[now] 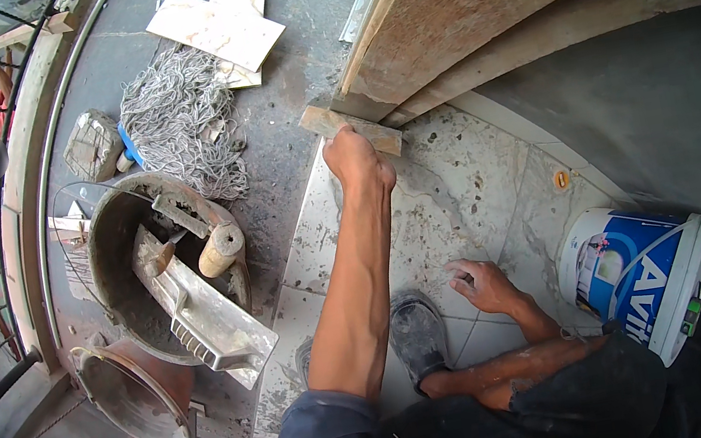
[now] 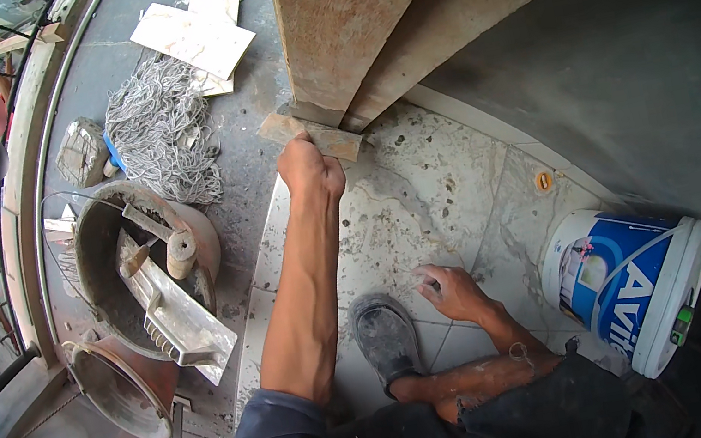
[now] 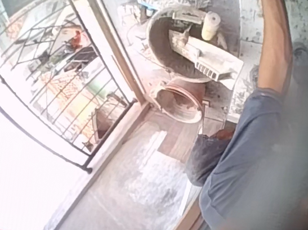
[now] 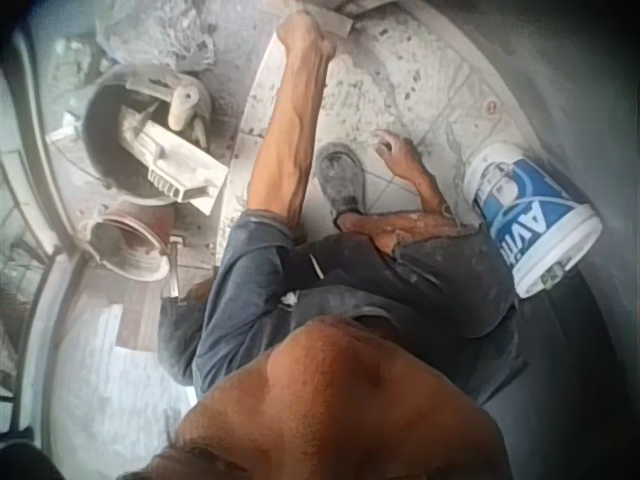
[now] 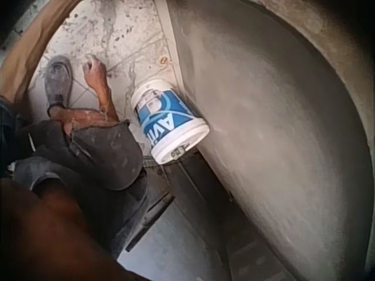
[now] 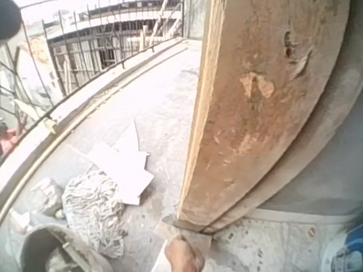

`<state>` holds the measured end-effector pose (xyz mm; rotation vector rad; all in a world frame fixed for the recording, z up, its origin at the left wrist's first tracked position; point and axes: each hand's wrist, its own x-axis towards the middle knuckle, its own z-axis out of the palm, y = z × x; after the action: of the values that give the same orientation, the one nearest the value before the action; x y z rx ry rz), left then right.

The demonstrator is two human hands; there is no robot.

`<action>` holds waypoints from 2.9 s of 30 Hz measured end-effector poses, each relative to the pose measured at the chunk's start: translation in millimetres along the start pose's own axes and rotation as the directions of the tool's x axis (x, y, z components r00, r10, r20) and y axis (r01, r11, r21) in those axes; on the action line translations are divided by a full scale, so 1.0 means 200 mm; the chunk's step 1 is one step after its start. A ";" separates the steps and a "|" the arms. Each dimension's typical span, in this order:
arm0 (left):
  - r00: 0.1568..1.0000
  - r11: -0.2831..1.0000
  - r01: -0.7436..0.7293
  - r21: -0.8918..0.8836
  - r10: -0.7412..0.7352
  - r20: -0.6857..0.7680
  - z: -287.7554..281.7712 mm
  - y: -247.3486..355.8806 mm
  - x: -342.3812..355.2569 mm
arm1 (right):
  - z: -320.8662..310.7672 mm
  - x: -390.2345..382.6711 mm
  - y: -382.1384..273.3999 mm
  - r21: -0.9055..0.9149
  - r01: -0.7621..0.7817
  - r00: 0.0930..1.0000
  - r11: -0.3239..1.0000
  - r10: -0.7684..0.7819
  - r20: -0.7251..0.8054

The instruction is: Applying mortar and fixing ceramic trim tiles to the base of a wall on a balcony.

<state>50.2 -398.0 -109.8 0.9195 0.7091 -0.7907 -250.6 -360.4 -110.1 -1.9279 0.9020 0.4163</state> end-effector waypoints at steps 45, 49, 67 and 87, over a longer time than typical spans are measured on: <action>0.993 0.972 -0.107 0.207 0.114 -0.021 -0.09 -0.08 0.11 | 0.03 0.02 -0.03 0.154 0.064 0.998 0.986 -0.063 -0.016; 0.997 0.992 -0.078 0.097 0.078 -0.003 -0.04 -0.07 0.09 | 0.02 0.03 -0.03 0.151 0.051 0.999 0.987 -0.052 0.001; 0.987 0.991 -0.117 -0.066 0.123 0.100 -0.23 0.21 -0.76 | 0.00 0.05 -0.08 0.366 0.085 0.994 0.927 -0.103 0.030; 0.980 0.955 0.130 0.268 -0.165 0.112 -0.65 -0.09 -0.46 | -0.04 0.27 -0.41 0.905 0.313 0.949 0.288 -0.052 -0.312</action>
<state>-37.5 -264.7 -97.8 1.0466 0.5695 -1.0871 -155.1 -366.6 -88.6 -0.8800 0.7555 -0.4740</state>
